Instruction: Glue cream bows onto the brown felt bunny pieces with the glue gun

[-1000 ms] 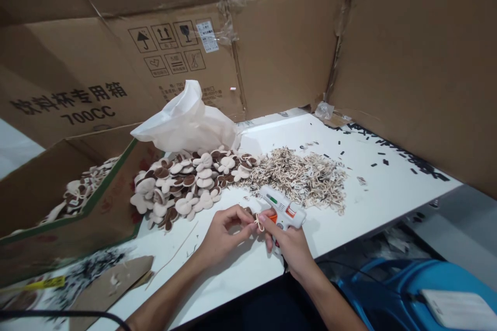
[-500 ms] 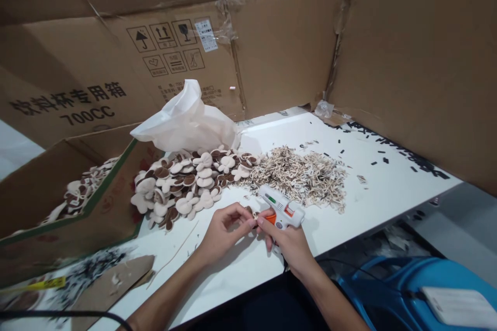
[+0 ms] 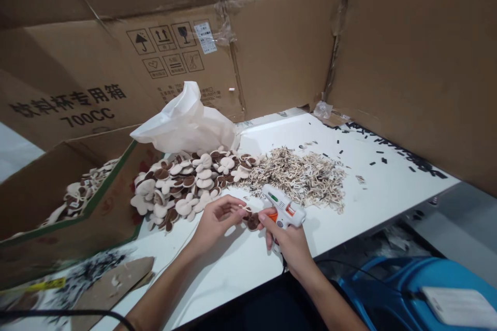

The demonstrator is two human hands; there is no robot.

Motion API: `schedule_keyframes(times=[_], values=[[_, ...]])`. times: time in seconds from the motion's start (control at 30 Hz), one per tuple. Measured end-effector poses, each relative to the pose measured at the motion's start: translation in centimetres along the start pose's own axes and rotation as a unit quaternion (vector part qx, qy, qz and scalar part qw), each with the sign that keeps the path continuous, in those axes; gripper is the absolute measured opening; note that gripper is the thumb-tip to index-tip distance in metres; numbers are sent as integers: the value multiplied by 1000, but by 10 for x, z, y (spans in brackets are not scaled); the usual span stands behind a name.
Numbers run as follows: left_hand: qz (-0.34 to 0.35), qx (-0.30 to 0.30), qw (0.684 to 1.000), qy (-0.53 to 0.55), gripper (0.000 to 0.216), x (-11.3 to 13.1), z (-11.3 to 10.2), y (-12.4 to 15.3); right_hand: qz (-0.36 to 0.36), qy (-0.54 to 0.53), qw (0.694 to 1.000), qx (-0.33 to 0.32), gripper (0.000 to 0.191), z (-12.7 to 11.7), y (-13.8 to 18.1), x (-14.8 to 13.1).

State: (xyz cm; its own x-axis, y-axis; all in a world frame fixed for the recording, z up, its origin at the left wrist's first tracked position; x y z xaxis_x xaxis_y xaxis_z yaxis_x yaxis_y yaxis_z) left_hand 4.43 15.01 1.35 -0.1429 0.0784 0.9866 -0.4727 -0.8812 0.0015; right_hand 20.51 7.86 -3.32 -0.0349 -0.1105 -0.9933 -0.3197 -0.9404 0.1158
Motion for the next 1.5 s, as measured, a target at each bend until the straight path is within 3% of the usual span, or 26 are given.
schedule_keyframes(times=[0.13,0.43,0.7,1.2,1.5], values=[[-36,5,999,2,36,-4,-10,-4,-7,-3,1000,13,39,-1,0,-1],[-137,-102,983,-66,23,-14,2,8,-15,1,997,70,36,-10,0,2],[-208,-45,975,-64,58,-34,-14,12,4,1,993,118,42,-16,2,5],[-136,-31,986,-88,31,-29,-4,8,1,59,995,80,43,-7,3,3],[-61,-13,993,-103,26,-10,-2,5,2,-18,997,72,48,-3,2,7]])
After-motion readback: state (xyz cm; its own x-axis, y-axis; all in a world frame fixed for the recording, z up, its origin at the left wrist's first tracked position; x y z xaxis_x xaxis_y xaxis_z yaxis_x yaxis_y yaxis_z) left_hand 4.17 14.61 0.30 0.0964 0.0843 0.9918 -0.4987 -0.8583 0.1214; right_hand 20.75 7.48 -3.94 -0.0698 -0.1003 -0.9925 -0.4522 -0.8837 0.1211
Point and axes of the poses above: each hand's wrist, its own y-axis away from the middle knuckle, its own z-axis out of the palm, x = y × z, the point moved 8 cm from there along -y, towards the middle knuckle, and after that the axes turned 14 degrees about y, right-handed, at the moved point
